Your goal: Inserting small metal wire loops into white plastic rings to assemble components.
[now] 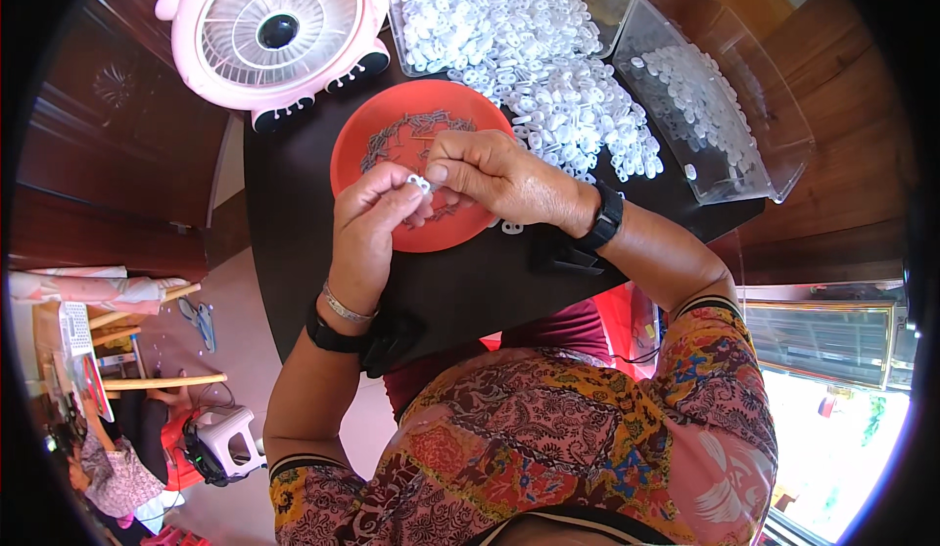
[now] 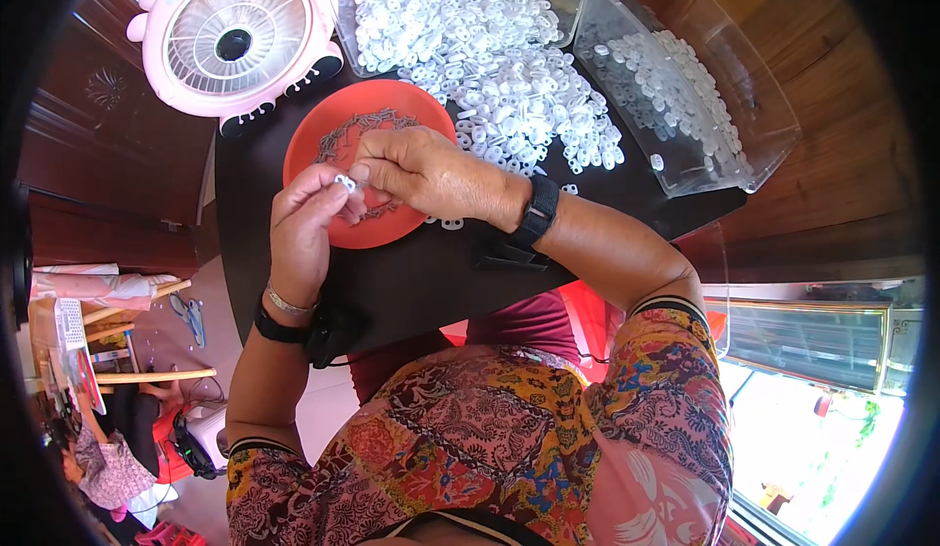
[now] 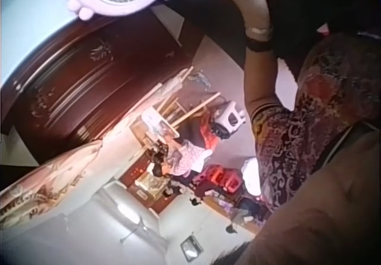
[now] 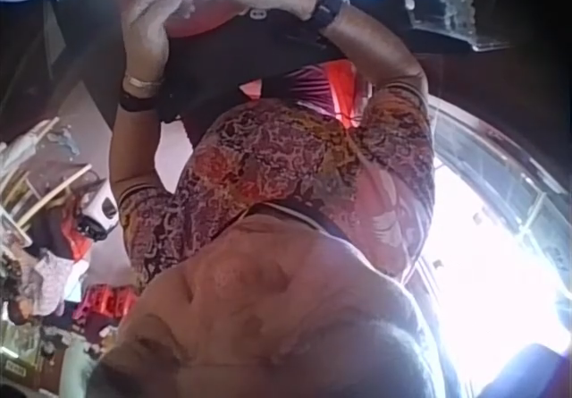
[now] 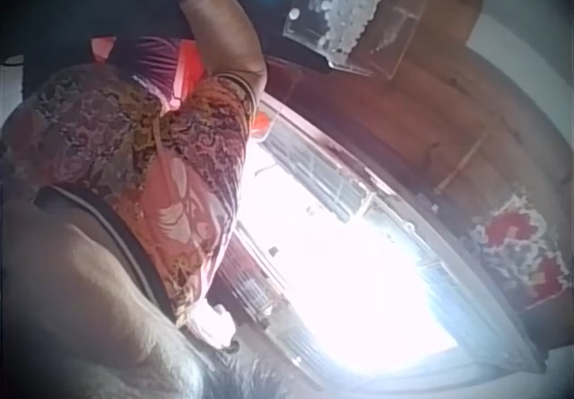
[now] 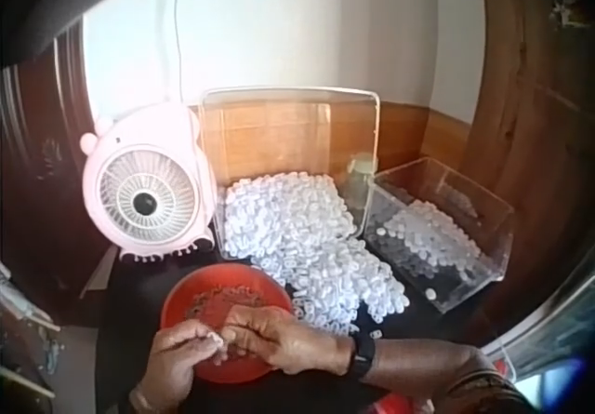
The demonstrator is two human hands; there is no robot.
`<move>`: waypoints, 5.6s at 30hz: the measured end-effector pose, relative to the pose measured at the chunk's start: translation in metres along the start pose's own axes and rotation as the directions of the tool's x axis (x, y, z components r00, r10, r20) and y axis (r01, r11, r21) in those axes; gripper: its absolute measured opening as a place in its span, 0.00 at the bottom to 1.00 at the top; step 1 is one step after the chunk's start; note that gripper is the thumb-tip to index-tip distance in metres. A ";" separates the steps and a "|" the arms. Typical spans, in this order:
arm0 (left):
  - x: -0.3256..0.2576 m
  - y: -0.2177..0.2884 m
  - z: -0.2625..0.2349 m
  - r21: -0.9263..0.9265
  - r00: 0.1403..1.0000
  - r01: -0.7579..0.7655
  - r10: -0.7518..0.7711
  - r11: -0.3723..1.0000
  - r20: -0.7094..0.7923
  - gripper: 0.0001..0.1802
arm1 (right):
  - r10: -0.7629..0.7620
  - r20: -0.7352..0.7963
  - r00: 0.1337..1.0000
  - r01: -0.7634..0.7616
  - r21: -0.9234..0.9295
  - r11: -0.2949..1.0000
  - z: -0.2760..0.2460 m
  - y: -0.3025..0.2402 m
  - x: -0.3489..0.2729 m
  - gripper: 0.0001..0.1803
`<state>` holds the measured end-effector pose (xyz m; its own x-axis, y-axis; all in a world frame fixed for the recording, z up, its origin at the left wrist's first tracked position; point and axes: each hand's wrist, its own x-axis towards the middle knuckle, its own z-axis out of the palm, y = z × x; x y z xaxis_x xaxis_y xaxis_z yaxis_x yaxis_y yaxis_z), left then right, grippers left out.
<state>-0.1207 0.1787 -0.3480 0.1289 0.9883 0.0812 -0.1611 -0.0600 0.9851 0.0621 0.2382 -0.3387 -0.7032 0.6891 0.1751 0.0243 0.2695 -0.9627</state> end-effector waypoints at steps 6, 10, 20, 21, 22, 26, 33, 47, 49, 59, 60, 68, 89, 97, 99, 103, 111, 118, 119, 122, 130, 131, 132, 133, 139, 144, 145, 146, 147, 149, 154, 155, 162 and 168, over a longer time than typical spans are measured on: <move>0.001 0.000 -0.001 0.149 0.990 -0.142 0.140 0.979 0.025 0.04 | -0.064 -0.085 0.994 0.041 -0.252 0.967 -0.005 0.008 0.003 0.15; -0.001 0.000 0.007 0.348 0.948 -0.318 0.300 0.882 0.105 0.03 | -0.059 -0.115 0.992 0.019 -0.324 0.946 -0.001 0.001 0.002 0.16; -0.002 0.003 0.003 0.160 0.990 -0.134 0.126 0.978 0.055 0.04 | -0.079 0.002 0.997 0.076 -0.312 0.947 0.000 -0.003 -0.002 0.15; -0.002 0.004 0.003 0.103 0.994 -0.100 0.095 0.990 0.044 0.05 | -0.079 0.009 0.997 0.078 -0.299 0.951 0.000 -0.005 -0.003 0.14; -0.002 0.004 0.002 0.103 0.995 -0.099 0.095 0.990 0.043 0.05 | -0.078 0.016 0.997 0.079 -0.286 0.955 0.000 -0.006 -0.003 0.12; -0.001 0.003 -0.001 0.011 1.000 -0.030 0.030 0.999 0.004 0.06 | -0.100 0.016 0.995 0.100 -0.310 0.946 0.000 -0.005 -0.002 0.09; 0.000 0.003 0.000 -0.020 0.995 -0.033 0.031 0.999 -0.092 0.06 | -0.110 -0.042 0.993 0.097 -0.232 0.968 -0.005 -0.001 -0.001 0.01; -0.003 0.007 0.003 0.240 1.000 -0.026 0.028 0.970 -0.008 0.08 | -0.190 -0.048 0.981 0.170 -0.273 0.947 -0.004 -0.007 -0.003 0.01; -0.004 0.007 0.002 0.247 0.999 -0.031 0.032 0.969 -0.001 0.08 | -0.150 -0.027 0.988 0.135 -0.301 0.944 -0.004 -0.010 -0.003 0.02; -0.003 0.005 0.003 0.268 1.000 -0.025 0.023 0.963 0.009 0.08 | -0.199 -0.046 0.979 0.171 -0.349 0.921 -0.005 -0.005 -0.003 0.01; -0.003 0.004 0.003 0.291 0.999 -0.035 0.034 0.956 0.009 0.09 | -0.197 -0.036 0.980 0.171 -0.360 0.917 -0.005 -0.006 -0.003 0.01; -0.004 0.001 0.006 0.322 0.999 -0.053 0.051 0.945 0.014 0.10 | -0.317 -0.002 0.949 0.286 -0.424 0.859 -0.003 -0.007 -0.004 0.02; 0.002 -0.001 -0.009 0.178 0.985 0.061 -0.030 0.982 -0.172 0.09 | -0.354 -0.273 0.895 -0.099 -0.893 0.439 -0.075 0.003 0.005 0.06; 0.000 0.004 -0.006 0.136 0.982 0.075 -0.049 0.988 -0.183 0.09 | -0.135 -0.185 0.973 -0.154 -0.966 0.209 -0.104 0.026 -0.005 0.06; 0.000 0.006 -0.005 0.128 0.982 0.080 -0.056 0.989 -0.179 0.09 | -0.135 -0.179 0.974 -0.146 -0.964 0.221 -0.101 0.026 -0.004 0.06; -0.003 0.006 -0.004 0.177 0.992 0.026 -0.003 0.984 -0.127 0.10 | -0.085 -0.197 0.977 -0.174 -0.960 0.221 -0.099 0.021 -0.002 0.06; -0.004 0.007 -0.004 0.189 0.994 -0.006 0.026 0.982 -0.103 0.10 | -0.226 -0.182 0.957 -0.116 -0.954 0.275 -0.090 0.021 -0.003 0.06; -0.003 0.008 -0.004 0.187 0.997 -0.010 0.023 0.982 -0.070 0.10 | -0.193 -0.148 0.970 -0.093 -0.959 0.267 -0.094 0.032 0.001 0.06; -0.003 0.009 -0.004 0.180 0.997 -0.007 0.021 0.984 -0.075 0.10 | -0.194 -0.147 0.970 -0.092 -0.959 0.267 -0.094 0.029 0.001 0.06; -0.003 0.009 -0.005 0.120 0.997 0.026 -0.017 0.992 -0.074 0.10 | -0.205 -0.199 0.958 -0.085 -0.884 0.461 -0.090 0.017 0.003 0.06; -0.003 0.012 -0.004 0.056 0.995 0.042 -0.037 0.998 -0.088 0.09 | -0.195 -0.306 0.932 -0.108 -0.748 0.655 -0.091 0.014 0.001 0.07; -0.003 0.012 -0.004 0.058 0.996 0.036 -0.031 0.998 -0.083 0.09 | -0.195 -0.307 0.932 -0.110 -0.748 0.654 -0.092 0.015 0.001 0.07; -0.002 0.011 -0.004 0.057 0.996 0.037 -0.032 0.998 -0.081 0.09 | -0.216 -0.312 0.925 -0.101 -0.751 0.652 -0.093 0.017 0.001 0.07; -0.002 0.011 -0.004 0.064 0.996 0.040 -0.035 0.997 -0.077 0.09 | -0.237 -0.317 0.919 -0.093 -0.755 0.650 -0.094 0.018 0.001 0.07; -0.006 0.009 -0.001 0.173 0.999 -0.028 0.033 0.985 -0.024 0.07 | 0.121 -0.167 0.978 -0.115 0.048 0.992 -0.061 -0.011 0.003 0.08; -0.005 0.006 0.004 0.210 0.982 -0.167 0.144 0.963 0.122 0.06 | 0.071 -0.052 0.996 -0.064 0.120 0.991 -0.028 -0.013 -0.006 0.05; -0.005 0.006 0.003 0.275 0.976 -0.194 0.157 0.942 0.152 0.05 | 0.037 -0.058 0.998 -0.034 0.058 0.998 -0.022 -0.014 -0.006 0.05; -0.004 0.006 0.003 0.337 0.969 -0.223 0.169 0.915 0.182 0.05 | 0.038 -0.056 0.998 -0.034 0.060 0.998 -0.019 -0.013 -0.006 0.05; -0.005 0.005 0.003 0.338 0.969 -0.221 0.167 0.915 0.181 0.05 | 0.004 -0.036 0.999 -0.003 0.011 1.000 -0.015 -0.012 -0.006 0.04; -0.005 0.004 0.003 0.349 0.961 -0.259 0.205 0.900 0.185 0.05 | -0.005 0.009 1.000 0.006 -0.079 0.997 -0.012 -0.012 -0.005 0.03; -0.005 0.006 0.001 0.325 0.969 -0.209 0.150 0.922 0.195 0.05 | -0.037 0.018 0.999 0.039 -0.142 0.989 -0.013 -0.014 -0.005 0.03; -0.004 0.005 -0.001 0.292 0.973 -0.175 0.119 0.940 0.200 0.05 | -0.056 -0.006 0.998 0.055 -0.129 0.990 -0.014 -0.014 -0.005 0.04; -0.005 0.009 -0.003 -0.107 0.997 -0.010 0.018 0.994 0.074 0.08 | -0.471 -0.464 0.750 0.041 -0.678 0.734 -0.050 -0.006 0.003 0.04; -0.002 0.007 -0.004 -0.234 0.998 -0.020 0.034 0.972 0.054 0.10 | -0.327 -0.242 0.913 0.205 -0.421 0.883 -0.044 -0.016 -0.003 0.08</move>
<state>-0.1264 0.1770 -0.3416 0.1761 0.9767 0.1226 -0.3879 -0.0456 0.9206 0.0950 0.2616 -0.3149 -0.4783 0.7039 0.5251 0.1767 0.6629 -0.7276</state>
